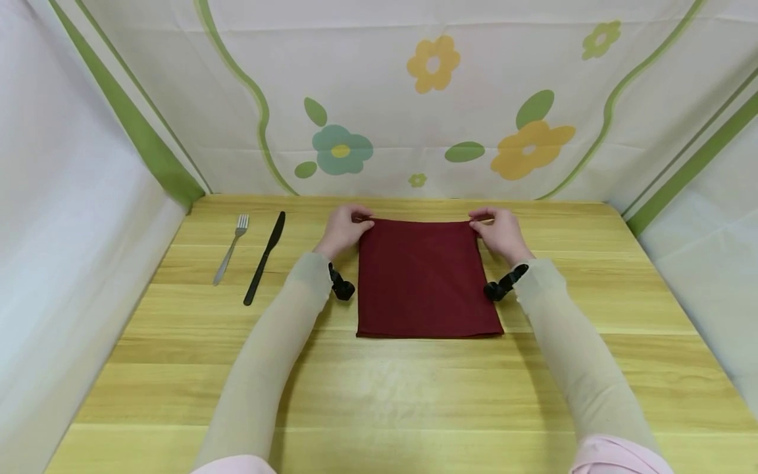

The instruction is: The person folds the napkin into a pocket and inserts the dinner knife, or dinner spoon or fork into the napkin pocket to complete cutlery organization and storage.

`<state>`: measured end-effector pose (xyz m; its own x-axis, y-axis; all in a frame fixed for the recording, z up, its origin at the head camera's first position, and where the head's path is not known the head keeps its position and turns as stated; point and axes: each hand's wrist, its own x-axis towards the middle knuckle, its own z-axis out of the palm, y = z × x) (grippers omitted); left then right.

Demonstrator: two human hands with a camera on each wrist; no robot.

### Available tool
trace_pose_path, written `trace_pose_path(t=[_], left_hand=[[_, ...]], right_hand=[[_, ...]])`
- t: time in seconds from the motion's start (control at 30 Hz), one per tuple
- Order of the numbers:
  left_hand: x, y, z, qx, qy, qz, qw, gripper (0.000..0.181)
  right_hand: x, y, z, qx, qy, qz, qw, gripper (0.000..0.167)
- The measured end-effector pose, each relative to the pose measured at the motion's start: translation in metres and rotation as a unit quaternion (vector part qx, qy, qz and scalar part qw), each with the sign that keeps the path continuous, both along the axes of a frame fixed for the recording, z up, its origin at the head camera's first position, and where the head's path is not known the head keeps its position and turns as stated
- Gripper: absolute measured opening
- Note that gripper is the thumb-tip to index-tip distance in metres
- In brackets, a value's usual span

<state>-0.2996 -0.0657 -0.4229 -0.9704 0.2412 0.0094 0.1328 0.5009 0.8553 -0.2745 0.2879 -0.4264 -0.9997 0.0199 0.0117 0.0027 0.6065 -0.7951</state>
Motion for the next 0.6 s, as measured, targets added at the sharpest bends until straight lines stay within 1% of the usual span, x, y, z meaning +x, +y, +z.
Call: trace_pose_path(t=[0.13, 0.27, 0.43, 0.6], left_hand=[[0.006, -0.007, 0.0, 0.001, -0.016, -0.008, 0.9998, 0.047], [0.013, -0.017, 0.002, 0.006, -0.014, -0.018, 0.9997, 0.05], [0.021, -0.028, 0.003, 0.004, 0.002, -0.028, 0.9996, 0.051], [0.027, -0.036, 0.004, -0.002, 0.015, -0.031, 0.9994, 0.051]], right_hand=[[0.006, 0.004, 0.004, 0.003, 0.001, 0.008, 1.0, 0.036], [0.017, 0.008, 0.009, 0.013, 0.011, 0.019, 0.9997, 0.043], [0.04, 0.014, 0.014, 0.026, 0.015, 0.033, 0.999, 0.048], [0.067, 0.017, 0.014, 0.022, -0.005, 0.041, 0.9989, 0.051]])
